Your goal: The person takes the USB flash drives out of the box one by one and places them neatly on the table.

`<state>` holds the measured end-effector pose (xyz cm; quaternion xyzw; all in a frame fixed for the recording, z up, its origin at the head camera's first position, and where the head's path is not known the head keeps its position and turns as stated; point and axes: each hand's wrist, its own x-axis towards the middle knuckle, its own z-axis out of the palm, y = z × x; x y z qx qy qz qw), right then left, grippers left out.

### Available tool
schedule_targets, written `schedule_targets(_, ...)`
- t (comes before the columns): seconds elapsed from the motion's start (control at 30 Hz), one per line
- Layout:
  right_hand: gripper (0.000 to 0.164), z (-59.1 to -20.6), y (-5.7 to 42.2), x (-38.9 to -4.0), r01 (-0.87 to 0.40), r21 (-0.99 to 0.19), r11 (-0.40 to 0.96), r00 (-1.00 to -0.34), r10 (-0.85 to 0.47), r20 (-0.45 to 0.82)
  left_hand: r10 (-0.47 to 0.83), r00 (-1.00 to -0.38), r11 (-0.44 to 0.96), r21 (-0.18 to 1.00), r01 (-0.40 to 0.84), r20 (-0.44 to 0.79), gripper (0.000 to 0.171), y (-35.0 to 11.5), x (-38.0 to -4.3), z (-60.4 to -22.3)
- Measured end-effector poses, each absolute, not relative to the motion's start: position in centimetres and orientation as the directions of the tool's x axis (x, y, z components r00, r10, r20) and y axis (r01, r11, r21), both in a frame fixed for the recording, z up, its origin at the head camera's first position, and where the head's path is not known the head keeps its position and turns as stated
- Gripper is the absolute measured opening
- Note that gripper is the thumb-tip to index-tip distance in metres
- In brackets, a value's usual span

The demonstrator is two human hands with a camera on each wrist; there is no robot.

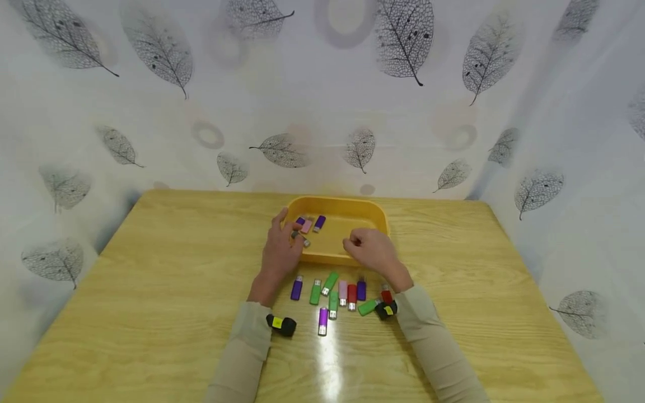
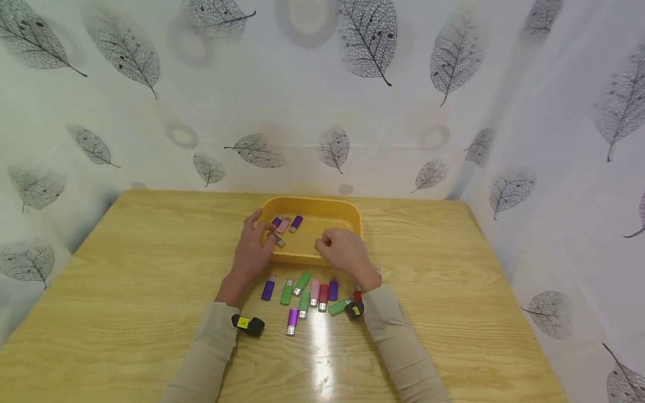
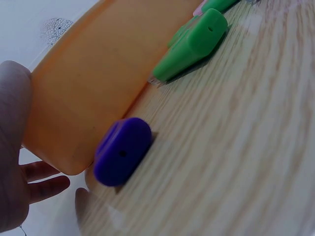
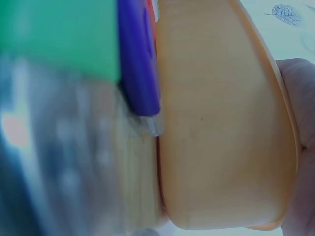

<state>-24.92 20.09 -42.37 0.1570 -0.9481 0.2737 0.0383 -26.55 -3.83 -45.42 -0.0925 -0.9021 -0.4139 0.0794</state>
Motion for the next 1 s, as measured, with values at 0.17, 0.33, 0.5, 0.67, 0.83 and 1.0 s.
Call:
schedule_targets(0.17,0.036,-42.3,19.5,-25.0,-0.341,-0.497,0.798,-0.940,-0.297,0.168,0.066,-0.970,0.637,0.738,0.222,0.234,0.026,-4.3,-26.3,-45.5)
schedule_targets(0.33,0.035,-42.1,19.8,-24.6,-0.307,-0.508,0.805,-0.952,-0.270,0.147,0.104,-0.967,0.621,0.745,0.244,0.231,0.027,-4.0,-26.3,-45.6)
schedule_targets(0.5,0.036,-41.9,20.0,-24.7,-0.299,-0.524,0.797,-0.950,-0.299,0.086,0.103,-0.972,0.630,0.742,0.230,0.213,0.027,-3.8,-26.5,-45.6)
schedule_targets(0.67,0.029,-41.2,19.7,-25.5,-0.305,-0.564,0.768,-0.926,-0.377,-0.012,0.090,-0.975,0.629,0.747,0.215,0.205,0.027,-4.0,-26.4,-45.3)
schedule_targets(0.83,0.013,-40.4,19.3,-26.4,-0.365,-0.544,0.755,-0.890,-0.455,-0.033,0.089,-0.976,0.619,0.756,0.212,0.200,0.028,-4.0,-26.3,-45.3)
schedule_targets(1.0,0.022,-40.0,18.5,-27.5,-0.406,-0.446,0.798,-0.882,-0.470,-0.039,0.105,-0.971,0.624,0.746,0.233,0.216,0.029,-3.6,-26.5,-45.3)
